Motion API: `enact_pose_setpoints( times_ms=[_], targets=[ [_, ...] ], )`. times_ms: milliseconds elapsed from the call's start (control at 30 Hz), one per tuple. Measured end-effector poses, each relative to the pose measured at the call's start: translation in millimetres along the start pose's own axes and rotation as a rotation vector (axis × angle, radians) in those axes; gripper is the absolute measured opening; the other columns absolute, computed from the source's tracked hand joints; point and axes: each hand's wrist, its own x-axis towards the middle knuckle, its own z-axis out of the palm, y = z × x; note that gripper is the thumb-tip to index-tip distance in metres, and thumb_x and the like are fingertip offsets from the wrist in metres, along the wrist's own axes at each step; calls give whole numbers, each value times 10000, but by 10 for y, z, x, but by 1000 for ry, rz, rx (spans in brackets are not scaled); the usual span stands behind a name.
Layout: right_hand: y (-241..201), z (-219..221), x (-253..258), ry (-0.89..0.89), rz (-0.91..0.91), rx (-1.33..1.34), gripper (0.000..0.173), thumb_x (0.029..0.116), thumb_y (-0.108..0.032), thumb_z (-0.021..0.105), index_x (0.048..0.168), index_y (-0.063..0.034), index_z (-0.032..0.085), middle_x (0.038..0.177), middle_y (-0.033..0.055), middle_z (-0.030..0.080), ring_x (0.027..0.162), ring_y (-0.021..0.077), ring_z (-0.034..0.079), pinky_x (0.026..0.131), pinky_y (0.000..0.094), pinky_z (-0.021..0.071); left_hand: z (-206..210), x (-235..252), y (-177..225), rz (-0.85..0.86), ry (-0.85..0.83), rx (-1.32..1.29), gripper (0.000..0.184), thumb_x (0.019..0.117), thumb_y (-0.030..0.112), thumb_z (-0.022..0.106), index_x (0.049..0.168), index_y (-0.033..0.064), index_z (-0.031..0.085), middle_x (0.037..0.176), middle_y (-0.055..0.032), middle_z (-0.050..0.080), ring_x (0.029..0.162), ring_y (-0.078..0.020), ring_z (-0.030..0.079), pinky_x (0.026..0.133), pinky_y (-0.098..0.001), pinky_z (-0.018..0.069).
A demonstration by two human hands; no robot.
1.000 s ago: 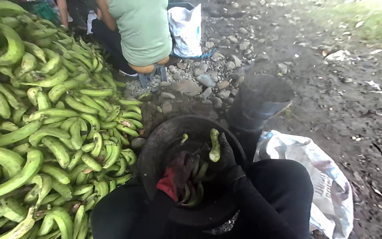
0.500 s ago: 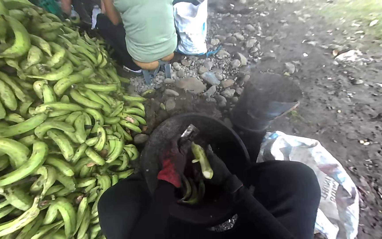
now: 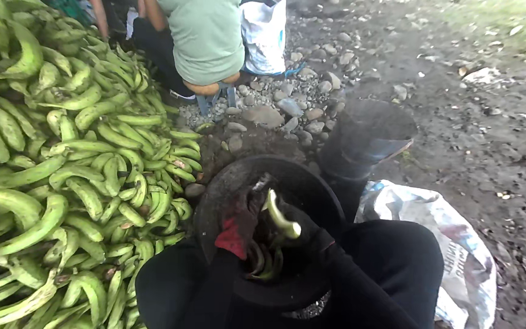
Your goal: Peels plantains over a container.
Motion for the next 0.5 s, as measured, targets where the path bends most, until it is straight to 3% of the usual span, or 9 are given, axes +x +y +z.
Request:
enact_pose_setpoints(
  times_ms=[33, 100, 200, 333, 400, 500],
  targets=[
    [34, 25, -23, -5, 16, -47, 347, 1099, -301, 362, 1274, -100, 584, 942, 23, 672, 776, 104, 644, 688, 285, 572, -53, 38, 1, -32, 26, 22, 472, 1055, 420, 514, 1419, 129, 586, 1276, -123, 688, 1181, -248, 663, 1054, -474, 507],
    [37, 75, -55, 159, -15, -122, 375, 1112, -309, 344, 1300, -88, 581, 984, 28, 676, 838, 99, 653, 755, 296, 578, -75, 14, 12, -5, 61, -6, 476, 1048, 466, 512, 1384, 146, 622, 1248, -89, 705, 1154, -202, 677, 1037, -429, 528],
    [-64, 51, 76, 463, -148, -94, 454, 1127, -336, 282, 1348, -48, 554, 1058, 63, 677, 907, 100, 656, 809, 301, 575, -1, -132, 65, 47, -104, -123, 486, 1047, 494, 496, 1401, 182, 611, 1289, -48, 687, 1178, -137, 654, 1056, -388, 515],
    [-278, 36, 304, 789, -338, -76, 479, 1123, -350, 337, 1465, -22, 407, 1126, 118, 625, 921, 113, 638, 817, 310, 570, 129, -332, 149, 109, -196, -203, 490, 1039, 490, 521, 1399, 168, 608, 1276, -52, 685, 1166, -128, 654, 1047, -377, 525],
    [-385, 120, 336, 907, -428, -78, 454, 1120, -328, 362, 1447, -16, 409, 1075, 114, 613, 872, 96, 635, 780, 295, 573, 159, -376, 175, 115, -171, -176, 494, 1033, 494, 527, 1391, 165, 617, 1251, -53, 696, 1151, -138, 662, 1036, -384, 528],
    [-432, 214, 335, 963, -467, -104, 448, 1118, -290, 370, 1461, -4, 388, 1109, 123, 600, 911, 85, 629, 820, 277, 561, 171, -357, 185, 75, -140, -160, 508, 1024, 522, 526, 1393, 183, 612, 1237, -37, 701, 1136, -132, 666, 1024, -387, 536]
  ],
)
